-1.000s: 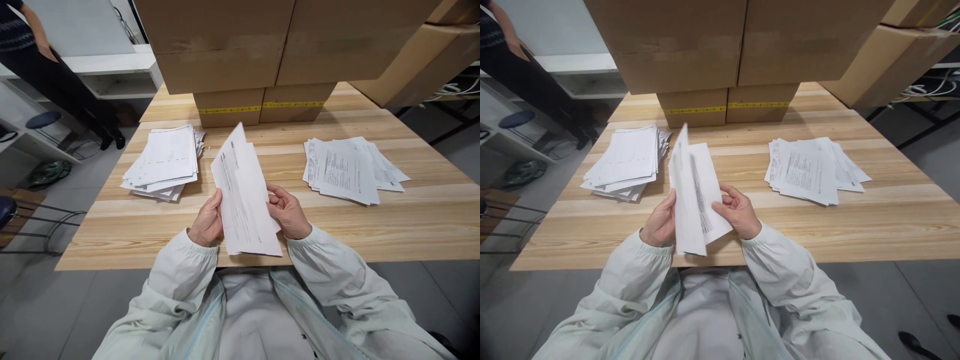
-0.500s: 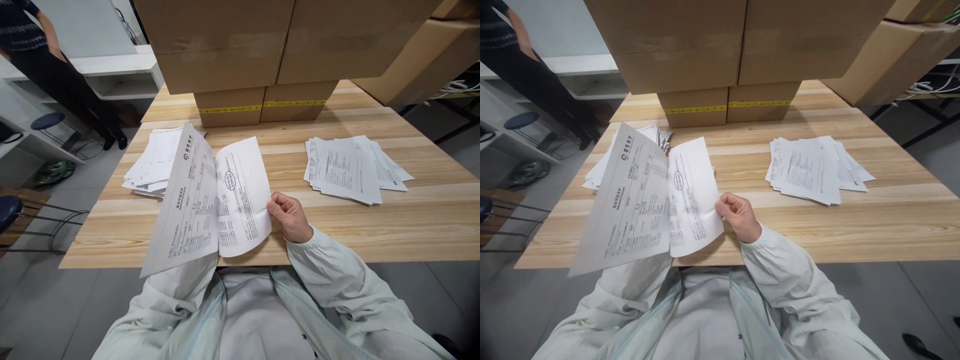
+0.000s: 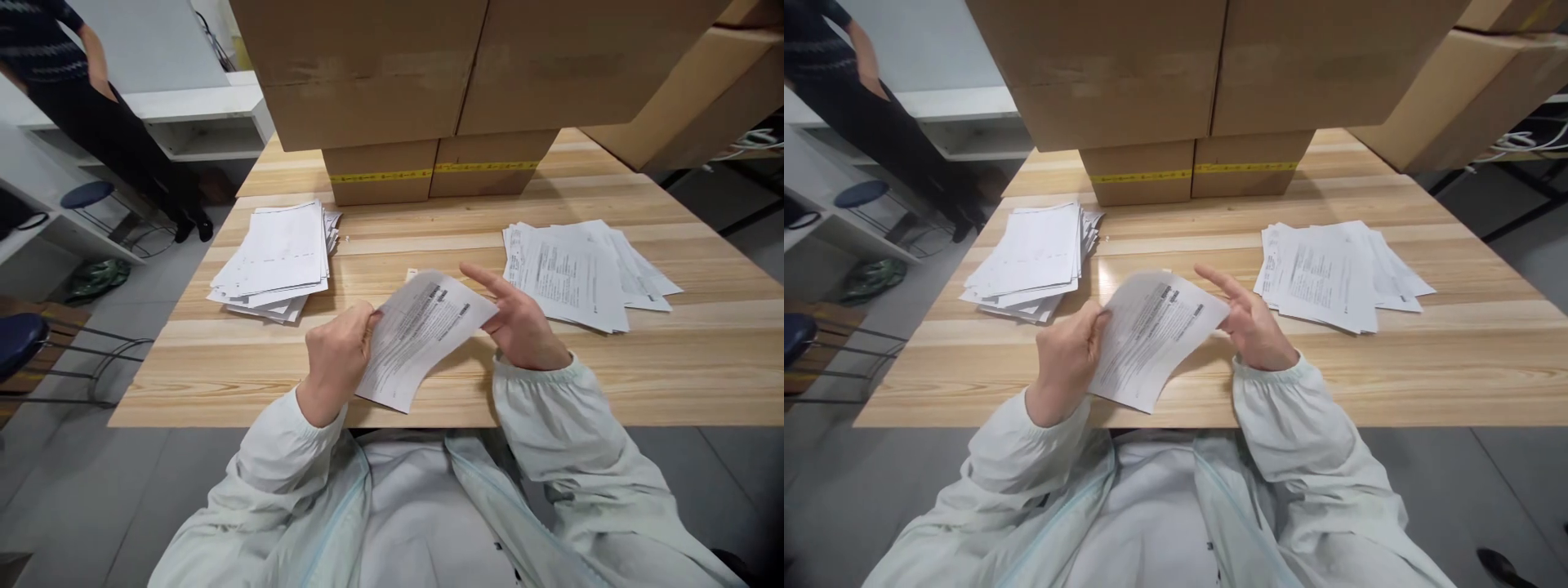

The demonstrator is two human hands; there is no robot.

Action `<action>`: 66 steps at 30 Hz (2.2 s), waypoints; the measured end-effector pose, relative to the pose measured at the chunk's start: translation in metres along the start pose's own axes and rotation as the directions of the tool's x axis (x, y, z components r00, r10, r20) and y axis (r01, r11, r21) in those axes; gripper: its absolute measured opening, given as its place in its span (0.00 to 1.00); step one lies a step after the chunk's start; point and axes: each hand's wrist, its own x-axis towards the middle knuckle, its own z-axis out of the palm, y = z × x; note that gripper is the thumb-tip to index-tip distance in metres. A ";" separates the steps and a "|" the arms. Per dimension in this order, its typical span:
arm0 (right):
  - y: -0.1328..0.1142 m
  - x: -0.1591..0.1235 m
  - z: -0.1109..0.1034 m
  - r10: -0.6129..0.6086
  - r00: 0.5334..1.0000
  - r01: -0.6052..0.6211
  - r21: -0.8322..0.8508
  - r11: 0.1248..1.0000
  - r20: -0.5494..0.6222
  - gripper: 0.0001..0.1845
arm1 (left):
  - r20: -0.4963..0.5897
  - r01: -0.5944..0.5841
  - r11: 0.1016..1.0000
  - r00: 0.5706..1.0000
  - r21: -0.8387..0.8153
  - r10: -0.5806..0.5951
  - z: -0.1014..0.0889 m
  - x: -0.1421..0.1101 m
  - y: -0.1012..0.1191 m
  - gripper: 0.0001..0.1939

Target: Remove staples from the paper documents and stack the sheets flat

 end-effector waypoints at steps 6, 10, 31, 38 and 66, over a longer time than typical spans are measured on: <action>-0.036 -0.010 -0.012 -0.099 0.968 0.170 -0.311 0.935 0.232 0.15 | 0.142 -0.418 0.897 0.906 0.143 0.400 -0.030 0.016 0.029 0.18; -0.024 -0.023 0.003 -0.293 0.938 0.340 -0.333 0.880 0.184 0.04 | 0.092 -0.351 0.919 0.924 -0.177 0.371 -0.046 0.013 0.028 0.05; 0.059 -0.047 0.015 -0.261 0.863 0.207 -0.169 0.964 -0.433 0.10 | 0.472 0.566 0.363 0.822 -0.740 -0.320 0.010 -0.041 0.000 0.09; 0.063 -0.047 0.016 -0.246 0.886 0.194 -0.168 0.966 -0.392 0.08 | 0.525 0.615 0.353 0.788 -0.705 -0.323 0.011 -0.040 0.004 0.11; 0.045 -0.014 0.001 0.410 0.908 -0.401 -0.103 0.910 0.083 0.30 | 0.811 0.884 0.207 0.467 -0.419 -0.352 0.018 -0.049 -0.003 0.20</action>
